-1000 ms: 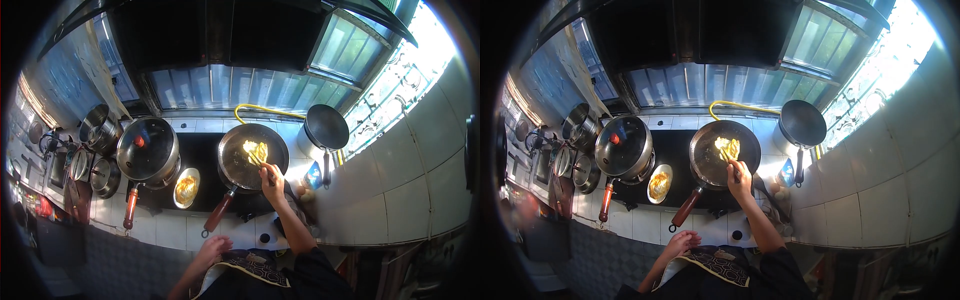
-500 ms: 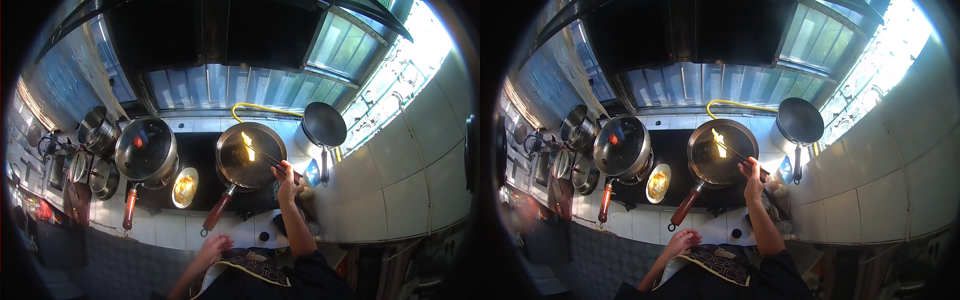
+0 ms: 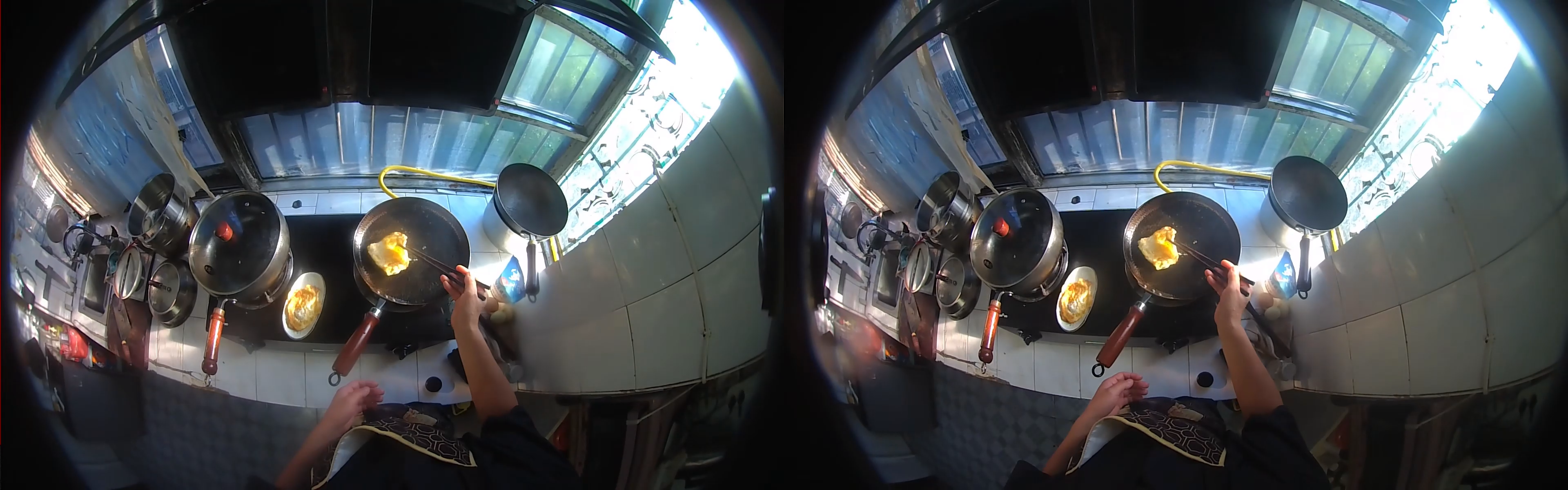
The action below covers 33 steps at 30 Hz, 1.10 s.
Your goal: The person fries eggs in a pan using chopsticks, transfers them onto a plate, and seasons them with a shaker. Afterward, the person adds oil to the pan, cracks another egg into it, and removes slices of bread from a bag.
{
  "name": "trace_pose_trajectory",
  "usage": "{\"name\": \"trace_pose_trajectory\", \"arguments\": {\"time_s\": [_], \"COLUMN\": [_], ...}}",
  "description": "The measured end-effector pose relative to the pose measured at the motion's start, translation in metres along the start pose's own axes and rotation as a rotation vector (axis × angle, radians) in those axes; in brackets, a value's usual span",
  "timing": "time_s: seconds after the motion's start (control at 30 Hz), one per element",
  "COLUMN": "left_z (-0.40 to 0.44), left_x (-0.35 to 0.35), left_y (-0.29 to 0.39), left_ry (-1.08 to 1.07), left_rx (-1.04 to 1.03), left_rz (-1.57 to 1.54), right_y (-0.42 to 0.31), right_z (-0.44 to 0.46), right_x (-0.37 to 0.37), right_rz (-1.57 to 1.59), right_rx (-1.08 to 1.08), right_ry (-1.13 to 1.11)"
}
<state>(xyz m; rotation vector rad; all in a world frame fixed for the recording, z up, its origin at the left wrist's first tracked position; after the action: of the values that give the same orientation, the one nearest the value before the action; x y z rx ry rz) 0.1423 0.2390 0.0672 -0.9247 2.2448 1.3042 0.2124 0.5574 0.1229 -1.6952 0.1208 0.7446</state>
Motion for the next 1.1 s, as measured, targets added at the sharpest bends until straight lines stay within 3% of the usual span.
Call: {"name": "trace_pose_trajectory", "arguments": {"time_s": [0.27, 0.4, 0.5, 0.77, 1.1], "left_z": [0.003, 0.005, 0.006, -0.001, 0.005], "left_x": [-0.003, -0.004, -0.005, 0.000, -0.007], "left_y": [-0.001, -0.001, 0.000, 0.002, 0.003], "left_ry": [-0.018, -0.012, -0.025, 0.000, -0.035], "left_rx": [-0.006, 0.016, 0.011, -0.010, -0.009], "left_rz": [-0.008, 0.003, 0.006, -0.011, -0.013], "right_y": [-0.025, -0.006, 0.008, -0.004, -0.012], "right_z": [-0.008, -0.016, -0.015, 0.006, 0.003], "right_x": [0.004, -0.035, -0.050, -0.010, -0.013], "right_rz": [-0.158, -0.244, -0.303, -0.254, -0.304], "right_rx": [0.153, 0.038, -0.009, 0.058, 0.039], "right_ry": [0.031, -0.265, -0.352, -0.180, -0.231]}}
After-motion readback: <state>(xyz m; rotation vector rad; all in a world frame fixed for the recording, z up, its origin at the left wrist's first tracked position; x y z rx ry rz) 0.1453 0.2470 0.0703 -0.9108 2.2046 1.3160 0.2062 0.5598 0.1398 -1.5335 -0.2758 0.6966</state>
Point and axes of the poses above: each hand's wrist, its own z-axis towards the middle knuckle, its own x-axis out of the back of the hand, y = z × x, the point moved 8 cm from there along z, towards the middle knuckle, and after that the axes turned 15 degrees about -y, right-handed, at the moved point
